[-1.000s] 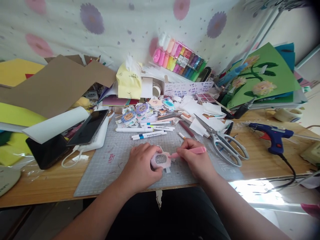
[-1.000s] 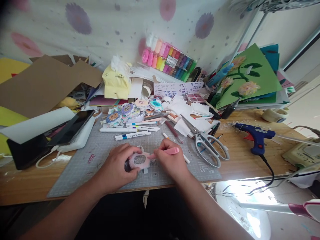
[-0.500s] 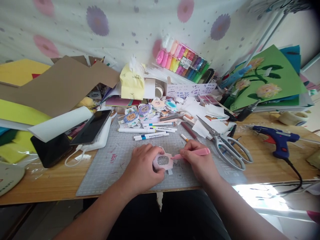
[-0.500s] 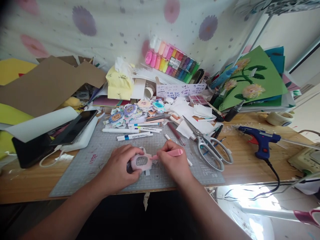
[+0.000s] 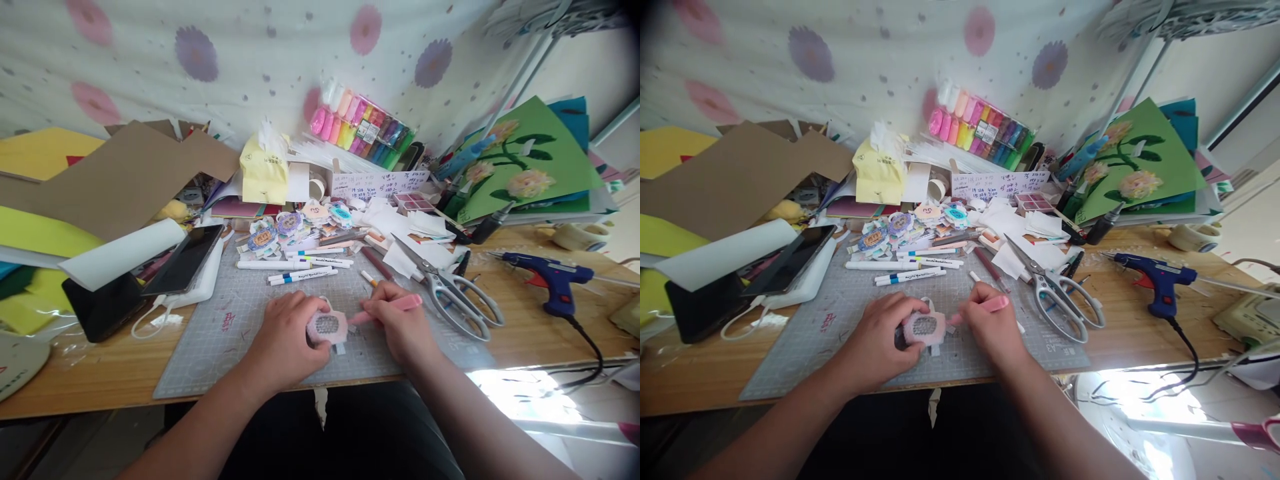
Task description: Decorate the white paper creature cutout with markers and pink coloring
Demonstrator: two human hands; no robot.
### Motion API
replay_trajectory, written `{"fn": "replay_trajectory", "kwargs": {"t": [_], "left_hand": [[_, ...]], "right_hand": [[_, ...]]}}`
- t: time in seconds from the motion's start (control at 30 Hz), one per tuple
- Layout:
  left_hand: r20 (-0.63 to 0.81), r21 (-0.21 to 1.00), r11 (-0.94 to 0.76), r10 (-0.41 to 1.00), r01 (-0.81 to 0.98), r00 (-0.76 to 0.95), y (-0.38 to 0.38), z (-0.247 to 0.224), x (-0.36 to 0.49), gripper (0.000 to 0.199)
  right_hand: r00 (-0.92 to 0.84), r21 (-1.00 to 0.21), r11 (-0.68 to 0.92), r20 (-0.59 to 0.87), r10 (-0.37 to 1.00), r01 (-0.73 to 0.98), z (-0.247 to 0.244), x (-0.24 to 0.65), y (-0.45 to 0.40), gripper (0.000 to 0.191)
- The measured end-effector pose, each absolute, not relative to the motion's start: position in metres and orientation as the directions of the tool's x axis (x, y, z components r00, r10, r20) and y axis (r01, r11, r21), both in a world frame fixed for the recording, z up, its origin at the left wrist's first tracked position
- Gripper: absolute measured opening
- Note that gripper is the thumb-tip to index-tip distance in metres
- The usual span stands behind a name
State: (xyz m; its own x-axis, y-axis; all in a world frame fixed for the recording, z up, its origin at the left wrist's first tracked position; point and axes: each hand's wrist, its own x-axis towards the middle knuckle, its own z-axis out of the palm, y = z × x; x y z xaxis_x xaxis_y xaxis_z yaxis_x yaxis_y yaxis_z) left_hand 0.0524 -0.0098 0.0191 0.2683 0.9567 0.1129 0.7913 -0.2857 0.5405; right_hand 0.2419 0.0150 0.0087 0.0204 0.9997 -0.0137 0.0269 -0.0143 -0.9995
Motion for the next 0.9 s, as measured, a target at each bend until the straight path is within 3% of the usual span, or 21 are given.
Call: {"fn": "replay_trajectory", "kwargs": {"t": [0.07,0.2,0.33,0.47,0.57,0.73,0.8,0.9], "left_hand": [[0.122,0.542,-0.294,0.954,0.788,0.273,-0.01,0.019,0.052,0.035],[0.112,0.533,-0.294,0.954,0.793,0.279,-0.01,0.02,0.052,0.034],[0.104,0.53,-0.289,0.955,0.797,0.276,-0.009,0.022,0.052,0.033],[0.099,0.534,-0.281,0.958,0.797,0.271,-0.009,0.021,0.053,0.033],[0.104,0.536,-0.283,0.957,0.795,0.27,-0.009,0.019,0.054,0.034],[0.022,0.564,-0.333,0.921,0.756,0.389,0.0,0.031,0.039,0.043],[-0.017,0.579,-0.349,0.898,0.736,0.44,0.006,0.04,0.029,0.052],[0.006,0.572,-0.297,0.934,0.765,0.358,0.007,0.045,0.019,0.053]], "right_hand": [[0.033,-0.999,-0.014,-0.015,0.999,-0.049,0.008,0.243,0.014,0.025],[0.037,-0.999,0.001,0.002,0.999,0.036,0.009,0.243,0.013,0.021],[0.008,-0.999,0.002,0.002,1.0,-0.037,0.01,0.243,0.013,0.022],[0.023,-0.999,-0.002,-0.001,1.0,0.046,0.009,0.243,0.014,0.021],[-0.015,-0.995,-0.01,-0.008,1.0,-0.095,0.007,0.245,0.014,0.021],[0.096,-0.945,-0.053,-0.089,0.991,-0.321,0.009,0.246,0.015,0.019],[0.108,-0.931,-0.058,-0.103,0.989,-0.359,0.01,0.246,0.015,0.019],[0.085,-0.932,-0.078,-0.115,0.99,-0.355,0.009,0.248,0.015,0.021]]}}
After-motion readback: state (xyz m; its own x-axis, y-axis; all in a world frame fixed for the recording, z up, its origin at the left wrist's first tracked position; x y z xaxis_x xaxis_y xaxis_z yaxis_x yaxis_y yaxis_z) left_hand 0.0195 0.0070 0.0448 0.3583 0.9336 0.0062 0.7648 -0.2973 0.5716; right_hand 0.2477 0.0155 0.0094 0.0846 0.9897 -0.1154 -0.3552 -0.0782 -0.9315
